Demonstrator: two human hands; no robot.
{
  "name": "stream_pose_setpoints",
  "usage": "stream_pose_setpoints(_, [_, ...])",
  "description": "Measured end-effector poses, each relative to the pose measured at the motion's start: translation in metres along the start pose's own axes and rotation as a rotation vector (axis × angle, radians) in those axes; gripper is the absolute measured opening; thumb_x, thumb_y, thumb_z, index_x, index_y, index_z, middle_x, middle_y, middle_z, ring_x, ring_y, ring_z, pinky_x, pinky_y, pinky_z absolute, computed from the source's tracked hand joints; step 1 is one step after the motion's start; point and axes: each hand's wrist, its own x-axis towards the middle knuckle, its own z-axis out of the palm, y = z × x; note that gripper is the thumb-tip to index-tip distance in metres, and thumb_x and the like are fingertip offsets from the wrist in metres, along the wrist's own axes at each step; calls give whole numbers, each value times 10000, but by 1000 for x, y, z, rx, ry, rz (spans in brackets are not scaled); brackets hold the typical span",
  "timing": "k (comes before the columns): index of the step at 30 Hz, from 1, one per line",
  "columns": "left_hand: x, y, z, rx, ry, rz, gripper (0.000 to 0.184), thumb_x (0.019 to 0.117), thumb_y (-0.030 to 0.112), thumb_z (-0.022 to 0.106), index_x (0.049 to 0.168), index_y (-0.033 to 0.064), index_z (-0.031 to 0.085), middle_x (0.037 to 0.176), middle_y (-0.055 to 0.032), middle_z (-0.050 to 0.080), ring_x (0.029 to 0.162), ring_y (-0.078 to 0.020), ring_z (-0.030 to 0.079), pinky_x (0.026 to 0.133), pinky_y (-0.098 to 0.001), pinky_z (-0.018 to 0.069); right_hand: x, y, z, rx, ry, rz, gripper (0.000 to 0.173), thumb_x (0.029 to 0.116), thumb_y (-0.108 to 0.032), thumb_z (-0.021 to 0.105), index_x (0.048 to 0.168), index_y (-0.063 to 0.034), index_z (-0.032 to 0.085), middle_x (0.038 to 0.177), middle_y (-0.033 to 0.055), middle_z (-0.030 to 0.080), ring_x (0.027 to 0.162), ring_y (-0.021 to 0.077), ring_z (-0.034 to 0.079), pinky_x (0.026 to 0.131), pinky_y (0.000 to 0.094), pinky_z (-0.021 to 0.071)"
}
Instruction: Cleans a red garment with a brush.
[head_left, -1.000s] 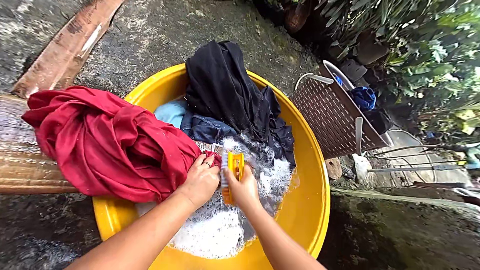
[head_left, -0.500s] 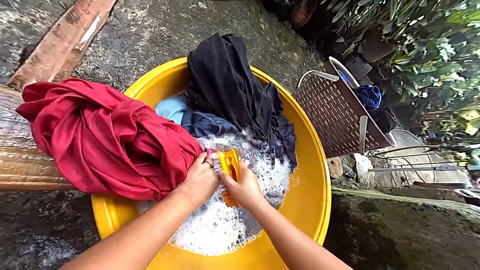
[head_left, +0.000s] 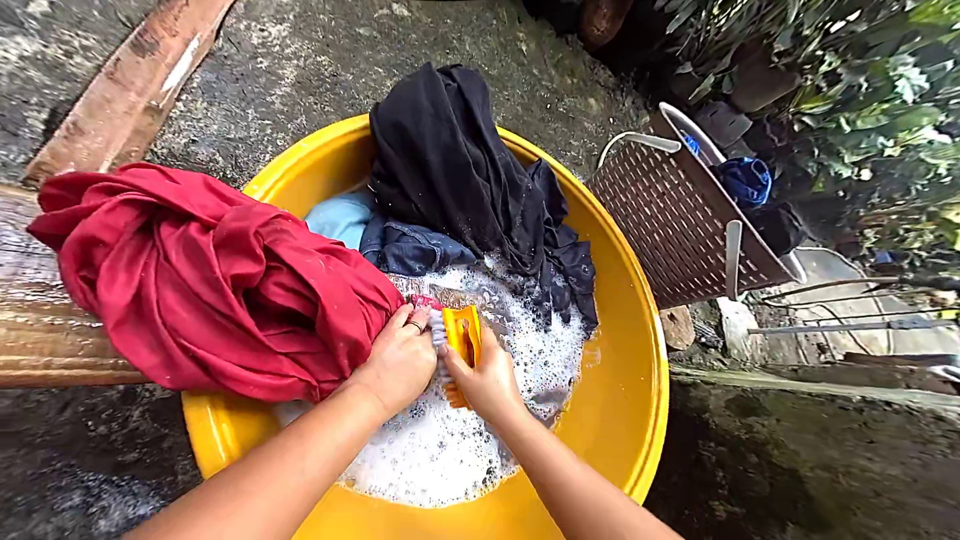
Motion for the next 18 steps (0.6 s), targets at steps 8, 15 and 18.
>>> stream_pose_setpoints(8, [1,-4,-2,29,-34,19,387,1023,74,525,1360,183,680,1489,-21,585,1446,-304,459,1213,-556,272,66,94,-41,-190,414,313,680,993,-504,622,1446,-12,499,1303,296,629,1205,479,621,983,675,488])
stream_pose_setpoints(15, [-1,-7,6,22,47,46,369,1004,59,551,1328,155,698,1448,-45,620,1407,-324,506,1194,-575,303,37,100,-25,28,330,577,552,1027,-330,615,1438,15,483,1277,276,644,1224,394,628,1051,556,482])
stream_pose_setpoints(18, [-1,-7,9,41,83,58,357,984,58,587,1300,161,717,1414,-42,646,1384,-320,530,1175,-571,331,31,60,-17,90,243,248,517,978,-366,708,1330,-12,575,1058,243,696,998,392,690,887,608,539])
